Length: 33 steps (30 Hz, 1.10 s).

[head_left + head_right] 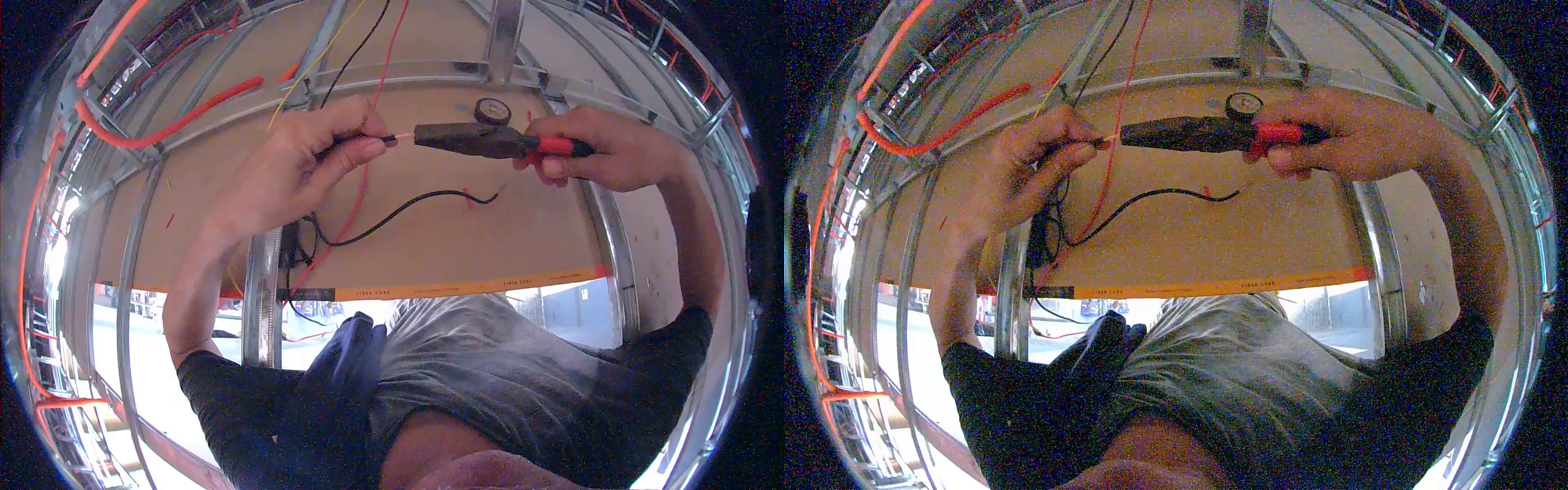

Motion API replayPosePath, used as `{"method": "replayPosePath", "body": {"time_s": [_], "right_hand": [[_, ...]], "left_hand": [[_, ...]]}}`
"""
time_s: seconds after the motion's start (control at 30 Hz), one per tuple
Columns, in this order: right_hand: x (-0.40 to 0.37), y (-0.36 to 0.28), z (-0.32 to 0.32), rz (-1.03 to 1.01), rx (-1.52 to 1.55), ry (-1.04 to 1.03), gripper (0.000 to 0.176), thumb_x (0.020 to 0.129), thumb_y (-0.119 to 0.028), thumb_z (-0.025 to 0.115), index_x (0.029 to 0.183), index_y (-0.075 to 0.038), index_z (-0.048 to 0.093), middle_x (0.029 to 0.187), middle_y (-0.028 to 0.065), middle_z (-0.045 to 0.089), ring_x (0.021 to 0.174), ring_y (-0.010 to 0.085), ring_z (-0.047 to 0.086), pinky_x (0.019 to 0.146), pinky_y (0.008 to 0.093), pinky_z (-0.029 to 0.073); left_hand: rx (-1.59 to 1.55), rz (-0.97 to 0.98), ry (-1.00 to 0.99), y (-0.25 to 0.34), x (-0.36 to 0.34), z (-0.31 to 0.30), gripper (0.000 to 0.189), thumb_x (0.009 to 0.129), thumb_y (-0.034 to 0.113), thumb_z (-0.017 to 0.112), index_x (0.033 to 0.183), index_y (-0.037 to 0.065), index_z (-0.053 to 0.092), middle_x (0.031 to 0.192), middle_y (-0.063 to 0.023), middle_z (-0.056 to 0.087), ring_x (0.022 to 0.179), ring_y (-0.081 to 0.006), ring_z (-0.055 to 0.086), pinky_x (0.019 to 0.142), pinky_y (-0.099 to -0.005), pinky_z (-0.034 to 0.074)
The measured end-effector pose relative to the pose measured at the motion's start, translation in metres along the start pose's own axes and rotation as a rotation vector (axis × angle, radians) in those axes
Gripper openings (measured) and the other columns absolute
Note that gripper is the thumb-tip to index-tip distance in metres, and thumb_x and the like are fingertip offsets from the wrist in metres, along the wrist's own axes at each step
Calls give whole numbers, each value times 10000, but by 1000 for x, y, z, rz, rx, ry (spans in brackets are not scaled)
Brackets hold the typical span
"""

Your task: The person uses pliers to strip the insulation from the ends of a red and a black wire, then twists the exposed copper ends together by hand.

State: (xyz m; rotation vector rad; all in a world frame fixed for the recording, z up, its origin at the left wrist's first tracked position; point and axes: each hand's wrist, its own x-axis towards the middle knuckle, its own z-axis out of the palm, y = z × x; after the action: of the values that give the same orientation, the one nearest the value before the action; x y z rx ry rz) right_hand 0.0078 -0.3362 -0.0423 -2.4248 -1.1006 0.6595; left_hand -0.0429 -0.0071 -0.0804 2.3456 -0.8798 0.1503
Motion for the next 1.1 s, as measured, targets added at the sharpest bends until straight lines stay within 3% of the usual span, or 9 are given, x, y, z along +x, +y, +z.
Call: {"method": "replayPosePath", "body": {"time_s": [0.17, 0.23, 0.3, 0.37, 0.53, 0.63, 0.83, 0.9, 1.1], "right_hand": [[3, 1, 19, -144, -277, 228, 209, 841, -119, 641, 1031, -43, 599, 856, 89, 601, 801, 239, 598, 732, 352, 478], [10, 10, 35, -132, -1024, 856, 246, 796, -68, 629, 1038, -62, 584, 893, 111, 611, 854, 300, 606, 740, 381, 480], [10, 10, 34, -156, -983, 863, 282, 775, -65, 634, 1052, -65, 579, 915, 116, 614, 881, 315, 603, 745, 394, 481], [7, 12, 29, -180, -941, 870, 317, 755, -62, 640, 1065, -68, 575, 937, 121, 617, 908, 330, 600, 749, 408, 481], [-8, 6, 3, -73, -218, 15, 213, 841, -107, 634, 1043, -58, 582, 829, 54, 628, 754, 206, 606, 694, 335, 483], [-7, -12, -2, 194, 5, -157, 142, 920, -147, 580, 1020, -46, 580, 791, 14, 624, 670, 129, 573, 625, 279, 476], [-2, -4, 1, 180, 151, -195, 186, 951, -200, 565, 1048, -42, 582, 831, 10, 643, 646, 96, 563, 569, 257, 469], [0, -3, 2, 181, 156, -204, 206, 951, -207, 566, 1069, -40, 583, 831, 10, 643, 646, 95, 562, 568, 256, 469], [3, -1, 5, 125, 202, -192, 265, 951, -242, 573, 1117, -36, 586, 813, 17, 632, 671, 102, 566, 600, 258, 465]], "left_hand": [[-32, -17, 27, 5, -1, 1, 136, 960, 131, 576, 995, 2, 598, 829, -38, 608, 800, -107, 546, 734, -269, 449], [-107, -42, 53, 4, -1, 4, 141, 961, 119, 572, 973, -22, 577, 765, -42, 561, 740, -101, 506, 672, -275, 426], [-406, -144, 78, -2, -1, 9, 164, 968, 136, 572, 965, -28, 578, 782, -17, 568, 747, -84, 487, 667, -268, 420], [-313, -128, 59, -1, -1, 6, 158, 967, 134, 570, 968, -23, 578, 781, -25, 572, 740, -88, 488, 663, -268, 420], [-24, 66, 90, -3, -4, 4, 128, 958, 117, 575, 980, -8, 585, 757, -58, 575, 709, -103, 493, 645, -274, 423], [164, -99, -45, 12, -3, -3, 152, 942, 150, 600, 1030, 29, 627, 940, -97, 670, 902, -209, 646, 806, -314, 506], [138, 45, 39, 1, -6, 7, 130, 904, 77, 622, 1027, 37, 642, 914, -120, 669, 878, -249, 658, 780, -336, 516], [145, 164, 128, 1, -7, 11, 127, 893, 74, 614, 1004, 12, 612, 793, -139, 623, 739, -303, 619, 668, -364, 480], [152, 223, 126, 0, -6, 10, 129, 888, 76, 620, 997, 6, 615, 818, -138, 633, 758, -305, 631, 675, -366, 490]]}}
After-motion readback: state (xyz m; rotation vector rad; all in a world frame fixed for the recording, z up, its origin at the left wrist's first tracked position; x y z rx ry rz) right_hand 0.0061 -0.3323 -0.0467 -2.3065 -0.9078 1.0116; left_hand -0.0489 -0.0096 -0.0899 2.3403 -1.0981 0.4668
